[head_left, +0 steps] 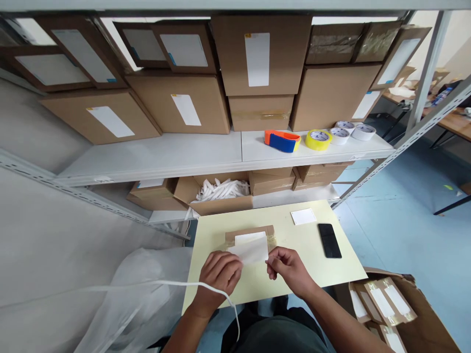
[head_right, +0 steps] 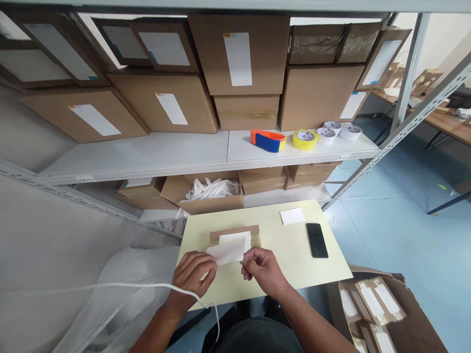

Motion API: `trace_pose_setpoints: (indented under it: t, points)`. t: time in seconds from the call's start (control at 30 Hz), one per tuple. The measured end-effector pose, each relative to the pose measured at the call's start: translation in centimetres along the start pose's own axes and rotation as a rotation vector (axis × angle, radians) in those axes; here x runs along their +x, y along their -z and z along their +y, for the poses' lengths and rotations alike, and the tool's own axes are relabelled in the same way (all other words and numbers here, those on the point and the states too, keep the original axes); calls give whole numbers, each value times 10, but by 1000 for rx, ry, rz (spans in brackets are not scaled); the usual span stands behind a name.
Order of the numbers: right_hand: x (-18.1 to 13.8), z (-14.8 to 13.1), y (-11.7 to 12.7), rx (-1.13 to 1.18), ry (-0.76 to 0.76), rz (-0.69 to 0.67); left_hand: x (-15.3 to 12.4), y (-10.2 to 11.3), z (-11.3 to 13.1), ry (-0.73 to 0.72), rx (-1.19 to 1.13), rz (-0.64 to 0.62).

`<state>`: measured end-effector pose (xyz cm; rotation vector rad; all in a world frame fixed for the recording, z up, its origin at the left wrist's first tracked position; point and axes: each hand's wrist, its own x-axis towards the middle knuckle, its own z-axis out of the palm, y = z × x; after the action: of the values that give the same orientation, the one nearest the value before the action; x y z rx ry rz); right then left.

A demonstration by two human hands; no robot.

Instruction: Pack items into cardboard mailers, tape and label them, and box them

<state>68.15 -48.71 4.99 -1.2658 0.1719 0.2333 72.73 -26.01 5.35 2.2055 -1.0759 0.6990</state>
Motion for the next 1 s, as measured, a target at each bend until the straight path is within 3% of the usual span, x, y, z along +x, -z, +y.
trace_pose_setpoints:
  t: [0.17, 0.4, 0.67, 0.77, 0.93, 1.0]
  points:
    - [3, 5, -2, -94, 54, 2, 10, -16, 11, 106, -193, -142]
    - [2, 11, -3, -518, 288, 32, 18, -38, 30, 227, -188, -21]
    - [4, 23, 0, -803, 551, 66, 15, -43, 40, 130, 38, 26]
    - [5, 27, 0, -797, 591, 82, 13, -47, 45, 270, -34, 22]
    - [7, 28, 1, -722, 582, 104, 15, -52, 50, 730, -372, -98]
    - [8, 27, 3, -705, 558, 99, 16, -52, 48, 755, -433, -138]
